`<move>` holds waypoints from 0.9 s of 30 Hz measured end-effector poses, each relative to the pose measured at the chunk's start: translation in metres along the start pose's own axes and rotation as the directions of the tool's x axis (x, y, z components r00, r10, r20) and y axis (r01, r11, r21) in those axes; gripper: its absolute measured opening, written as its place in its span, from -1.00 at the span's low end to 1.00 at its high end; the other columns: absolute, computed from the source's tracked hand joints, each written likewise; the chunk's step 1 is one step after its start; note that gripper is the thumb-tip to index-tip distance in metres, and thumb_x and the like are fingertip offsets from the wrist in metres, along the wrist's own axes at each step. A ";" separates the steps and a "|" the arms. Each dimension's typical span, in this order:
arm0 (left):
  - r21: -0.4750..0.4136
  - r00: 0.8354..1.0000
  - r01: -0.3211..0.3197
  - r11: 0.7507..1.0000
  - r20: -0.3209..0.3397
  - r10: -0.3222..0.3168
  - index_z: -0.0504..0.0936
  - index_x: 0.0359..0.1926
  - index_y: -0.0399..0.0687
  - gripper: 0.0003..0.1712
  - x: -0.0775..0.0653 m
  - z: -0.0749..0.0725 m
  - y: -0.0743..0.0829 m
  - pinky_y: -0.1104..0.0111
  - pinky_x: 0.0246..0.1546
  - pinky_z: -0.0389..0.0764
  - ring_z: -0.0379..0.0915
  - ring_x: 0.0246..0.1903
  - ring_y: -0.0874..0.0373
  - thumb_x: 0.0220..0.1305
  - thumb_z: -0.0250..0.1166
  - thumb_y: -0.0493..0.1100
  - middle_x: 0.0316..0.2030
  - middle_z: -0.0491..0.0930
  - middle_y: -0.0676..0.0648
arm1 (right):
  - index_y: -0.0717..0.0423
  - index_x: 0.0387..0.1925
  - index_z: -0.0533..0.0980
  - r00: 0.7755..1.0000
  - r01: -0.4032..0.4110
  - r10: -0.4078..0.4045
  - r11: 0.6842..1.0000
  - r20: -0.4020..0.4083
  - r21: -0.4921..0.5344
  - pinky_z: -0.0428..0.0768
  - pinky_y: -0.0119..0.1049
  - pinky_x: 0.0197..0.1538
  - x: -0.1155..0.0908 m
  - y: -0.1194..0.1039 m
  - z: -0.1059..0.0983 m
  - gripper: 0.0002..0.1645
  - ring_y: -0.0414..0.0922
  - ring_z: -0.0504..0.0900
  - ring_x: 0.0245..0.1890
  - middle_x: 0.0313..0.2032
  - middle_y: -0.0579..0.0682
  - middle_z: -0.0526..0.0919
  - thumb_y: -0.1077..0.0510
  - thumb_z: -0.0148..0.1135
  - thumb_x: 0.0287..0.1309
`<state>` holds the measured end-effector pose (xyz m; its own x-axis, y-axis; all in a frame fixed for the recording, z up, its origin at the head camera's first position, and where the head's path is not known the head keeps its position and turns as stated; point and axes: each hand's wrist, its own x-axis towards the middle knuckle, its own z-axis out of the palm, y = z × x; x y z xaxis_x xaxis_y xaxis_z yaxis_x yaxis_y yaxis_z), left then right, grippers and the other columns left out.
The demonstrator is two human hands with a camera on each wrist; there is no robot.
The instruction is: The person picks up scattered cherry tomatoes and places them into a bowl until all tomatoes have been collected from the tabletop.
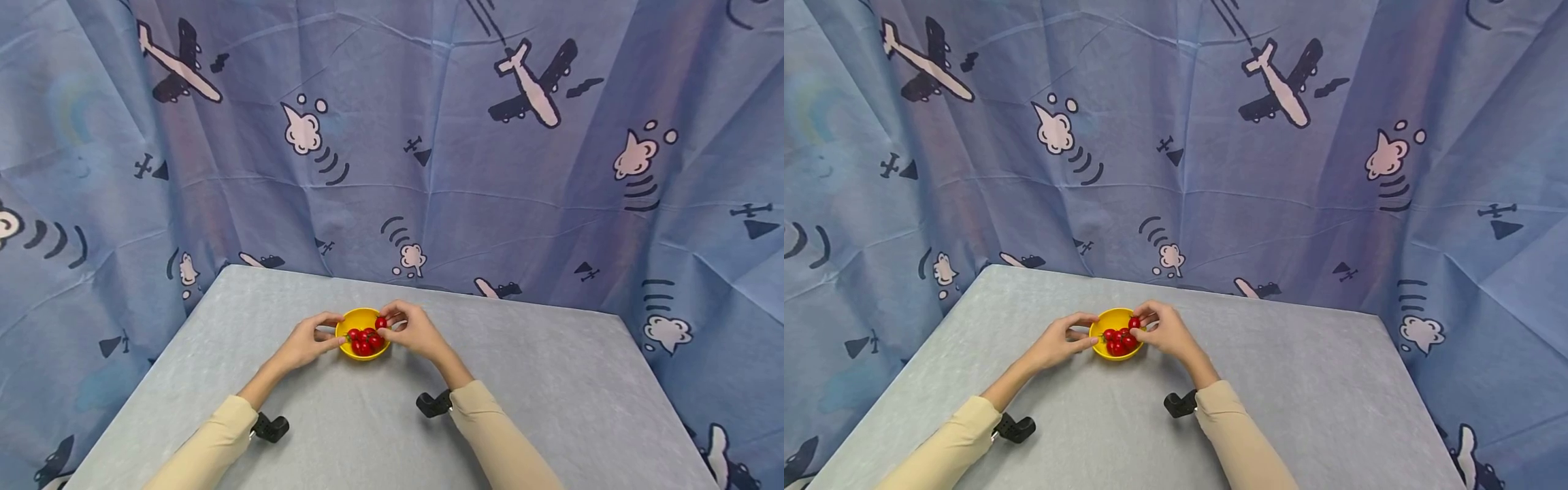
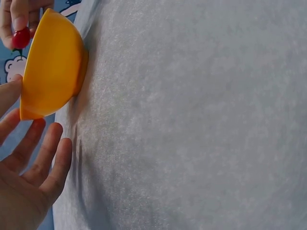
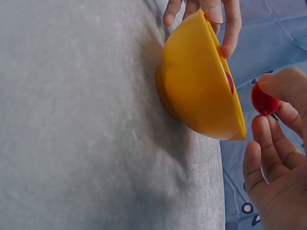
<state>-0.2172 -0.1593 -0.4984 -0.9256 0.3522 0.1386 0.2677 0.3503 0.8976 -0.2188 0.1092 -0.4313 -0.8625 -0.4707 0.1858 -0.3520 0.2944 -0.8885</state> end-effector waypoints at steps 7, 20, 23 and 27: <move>0.013 1.000 -0.020 1.000 0.001 0.020 0.50 0.24 -0.44 -0.50 -0.007 0.002 0.013 -0.07 0.00 0.61 0.61 -0.06 -0.31 0.33 0.38 -0.35 0.13 0.52 -0.44 | 0.50 -0.06 0.54 1.000 -0.019 0.019 1.000 0.001 -0.015 0.64 0.09 -0.06 0.003 0.014 0.002 -0.65 0.23 0.62 -0.17 -0.15 0.37 0.64 0.48 0.42 0.11; 0.028 0.999 -0.026 0.999 0.024 0.025 0.50 0.27 -0.36 -0.47 -0.004 0.001 0.007 0.05 0.00 0.63 0.66 -0.09 -0.18 0.35 0.39 -0.28 0.16 0.53 -0.36 | 0.30 0.01 0.57 0.999 -0.036 0.033 0.998 -0.040 -0.060 0.64 -0.01 0.01 0.003 0.039 -0.006 -0.57 0.06 0.64 -0.09 -0.06 0.19 0.64 0.29 0.51 0.13; 0.040 1.000 -0.018 0.999 0.025 0.017 0.51 0.29 -0.29 -0.46 -0.005 0.001 0.008 0.11 -0.01 0.64 0.67 -0.10 -0.10 0.35 0.40 -0.23 0.17 0.55 -0.31 | 0.24 -0.03 0.60 0.996 -0.028 0.021 0.997 -0.084 -0.074 0.64 -0.01 -0.02 -0.007 0.042 -0.016 -0.64 0.03 0.64 -0.11 -0.08 0.17 0.65 0.30 0.49 0.14; 0.057 1.000 -0.017 0.998 -0.013 0.018 0.50 0.28 -0.27 -0.49 -0.011 -0.002 0.008 0.13 -0.04 0.65 0.67 -0.10 -0.08 0.39 0.37 -0.21 0.14 0.58 -0.27 | 0.25 -0.08 0.62 0.990 -0.013 0.004 0.997 -0.139 -0.070 0.66 -0.01 -0.10 -0.028 0.051 -0.032 -0.75 0.05 0.65 -0.16 -0.14 0.16 0.68 0.35 0.43 0.20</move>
<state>-0.2055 -0.1623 -0.4921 -0.9241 0.3471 0.1600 0.2983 0.3932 0.8697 -0.2240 0.1643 -0.4680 -0.9059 -0.3495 0.2392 -0.3651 0.3583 -0.8593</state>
